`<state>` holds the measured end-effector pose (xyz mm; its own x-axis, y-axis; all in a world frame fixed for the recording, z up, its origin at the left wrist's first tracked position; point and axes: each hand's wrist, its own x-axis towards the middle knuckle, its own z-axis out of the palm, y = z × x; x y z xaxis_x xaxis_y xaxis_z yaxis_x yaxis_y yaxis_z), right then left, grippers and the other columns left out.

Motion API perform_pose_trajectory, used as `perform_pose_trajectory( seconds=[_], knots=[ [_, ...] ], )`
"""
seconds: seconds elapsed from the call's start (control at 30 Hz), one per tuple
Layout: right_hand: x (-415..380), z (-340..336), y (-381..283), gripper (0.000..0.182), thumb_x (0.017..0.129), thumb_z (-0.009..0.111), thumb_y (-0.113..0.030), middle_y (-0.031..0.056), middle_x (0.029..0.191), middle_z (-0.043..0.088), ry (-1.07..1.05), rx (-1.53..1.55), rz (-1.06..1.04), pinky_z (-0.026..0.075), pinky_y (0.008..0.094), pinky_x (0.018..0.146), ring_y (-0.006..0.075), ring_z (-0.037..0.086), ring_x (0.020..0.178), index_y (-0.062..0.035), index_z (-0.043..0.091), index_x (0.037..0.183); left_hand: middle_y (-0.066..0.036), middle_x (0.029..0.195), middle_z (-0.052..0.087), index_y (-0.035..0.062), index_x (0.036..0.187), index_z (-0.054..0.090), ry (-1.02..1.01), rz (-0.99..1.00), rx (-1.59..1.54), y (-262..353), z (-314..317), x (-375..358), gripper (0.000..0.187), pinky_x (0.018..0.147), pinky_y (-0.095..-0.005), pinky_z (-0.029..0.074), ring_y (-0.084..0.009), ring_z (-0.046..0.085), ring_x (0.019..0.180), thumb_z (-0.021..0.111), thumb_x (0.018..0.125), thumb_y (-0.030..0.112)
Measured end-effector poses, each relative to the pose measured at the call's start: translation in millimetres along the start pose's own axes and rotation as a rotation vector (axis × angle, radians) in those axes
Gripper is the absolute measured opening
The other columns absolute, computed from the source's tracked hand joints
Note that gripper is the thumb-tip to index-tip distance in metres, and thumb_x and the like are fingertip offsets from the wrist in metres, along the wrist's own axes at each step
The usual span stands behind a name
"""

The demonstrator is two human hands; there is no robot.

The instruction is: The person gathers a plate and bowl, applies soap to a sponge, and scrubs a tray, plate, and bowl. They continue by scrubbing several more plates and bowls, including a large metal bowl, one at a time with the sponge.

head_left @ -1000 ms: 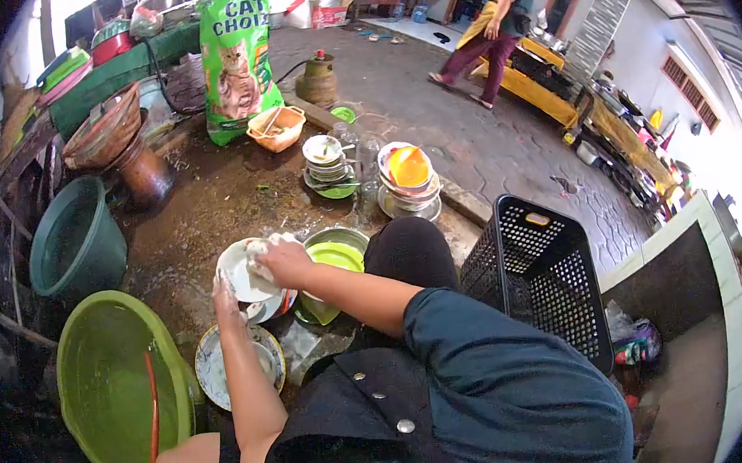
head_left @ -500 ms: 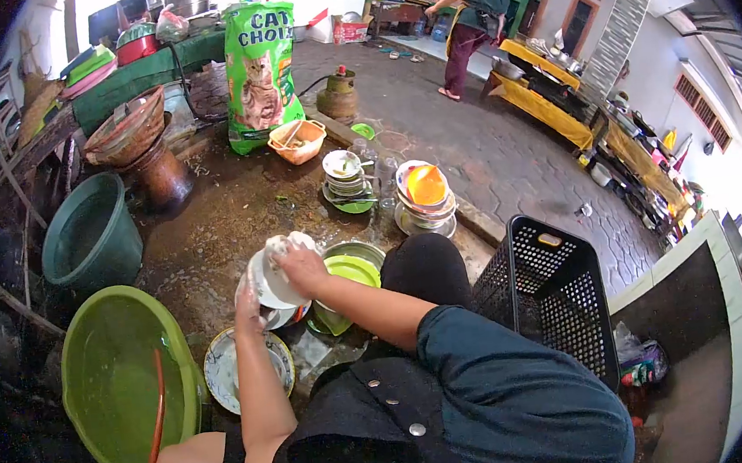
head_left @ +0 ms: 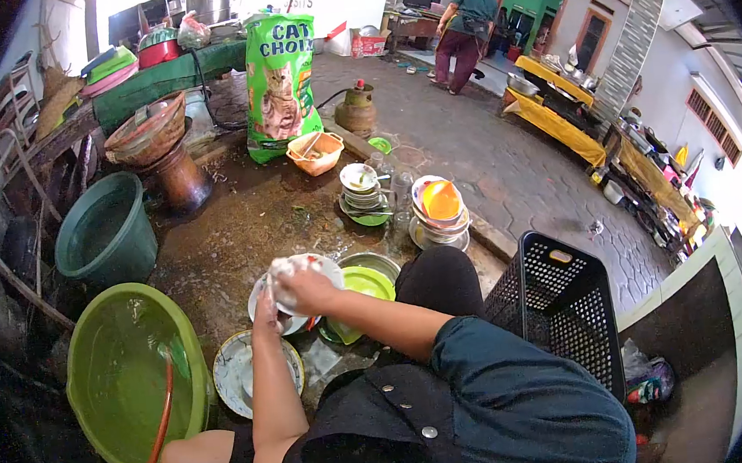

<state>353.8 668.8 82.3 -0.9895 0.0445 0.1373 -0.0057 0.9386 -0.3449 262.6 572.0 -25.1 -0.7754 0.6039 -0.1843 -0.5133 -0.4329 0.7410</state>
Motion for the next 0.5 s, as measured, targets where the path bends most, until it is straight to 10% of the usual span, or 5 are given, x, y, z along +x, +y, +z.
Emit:
perform_pose_trajectory(
  seconds=[0.5],
  knots=[
    [9, -11, -12, 0.043, 0.063, 0.064, -0.012, 0.0233, 0.09, 0.059, 0.058, 0.271, -0.128, 0.046, 0.0421, 0.071, 0.039, 0.058, 0.083, -0.0069, 0.054, 0.103, -0.006, 0.112, 0.056, 0.0163, 0.116, 0.05, -0.12, -0.236, -0.17, 30, 1, -28, 0.061, 0.077, -0.0398, 0.049, -0.0202, 0.056, 0.096, 0.041, 0.08, 0.065]
  ],
)
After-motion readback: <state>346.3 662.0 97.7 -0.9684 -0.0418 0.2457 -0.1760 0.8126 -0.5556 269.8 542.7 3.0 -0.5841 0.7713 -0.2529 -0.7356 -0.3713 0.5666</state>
